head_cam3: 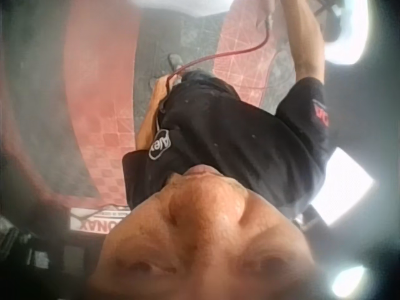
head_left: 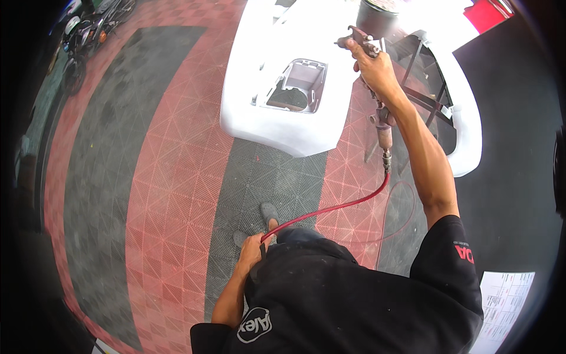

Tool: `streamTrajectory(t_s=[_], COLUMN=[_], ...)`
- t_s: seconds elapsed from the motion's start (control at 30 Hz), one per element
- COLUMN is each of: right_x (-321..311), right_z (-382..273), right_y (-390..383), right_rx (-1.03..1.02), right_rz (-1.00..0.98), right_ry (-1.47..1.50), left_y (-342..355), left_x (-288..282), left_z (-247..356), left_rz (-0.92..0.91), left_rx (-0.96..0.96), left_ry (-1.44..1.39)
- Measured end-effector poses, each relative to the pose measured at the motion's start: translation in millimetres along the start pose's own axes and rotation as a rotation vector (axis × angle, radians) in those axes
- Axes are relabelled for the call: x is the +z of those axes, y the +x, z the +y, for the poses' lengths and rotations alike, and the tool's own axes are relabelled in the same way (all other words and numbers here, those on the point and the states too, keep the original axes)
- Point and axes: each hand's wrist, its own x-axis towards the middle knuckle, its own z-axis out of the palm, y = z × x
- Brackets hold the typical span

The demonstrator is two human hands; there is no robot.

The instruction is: The person uses a spray gun to apply white paint to several car body parts, including a front bumper and a hood, which are mounted on stands. The person moves around the parts to ensure even coverage on all surfaces.

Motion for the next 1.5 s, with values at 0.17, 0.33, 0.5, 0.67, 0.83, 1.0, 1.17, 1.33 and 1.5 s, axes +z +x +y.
streamTrajectory(t_s=[0.17,0.33,0.5,0.67,0.83,1.0,1.17,1.33,1.5], right_x=[11,48,72,44,0,-43,-45,-15,-1], right_z=[28,13,2,-5,21,48,54,28,25], right_y=[-17,-59,-92,-79,-35,10,13,-37,-103], right_rx=[-0.044,0.081,0.085,0.214,0.108,0.067,0.031,0.152,0.149], right_rz=[0.158,-0.149,-0.358,-0.292,0.001,0.204,0.273,0.064,-0.102], right_ry=[-0.034,0.001,0.002,-0.03,-0.019,-0.022,-0.038,-0.103,-0.092], left_y=[2,0,-9,-10,6,20,26,19,10], left_x=[-5,-2,-3,-15,-16,-25,-28,-31,-19], left_z=[20,8,-5,-2,9,55,72,60,47], left_rz=[-0.039,-0.03,-0.041,-0.028,-0.08,-0.127,-0.151,-0.168,-0.141], left_rx=[-0.04,0.018,-0.019,0.02,0.008,-0.064,-0.1,-0.075,0.013], left_ry=[-0.003,0.042,0.094,0.061,0.108,0.086,0.03,0.104,0.139])
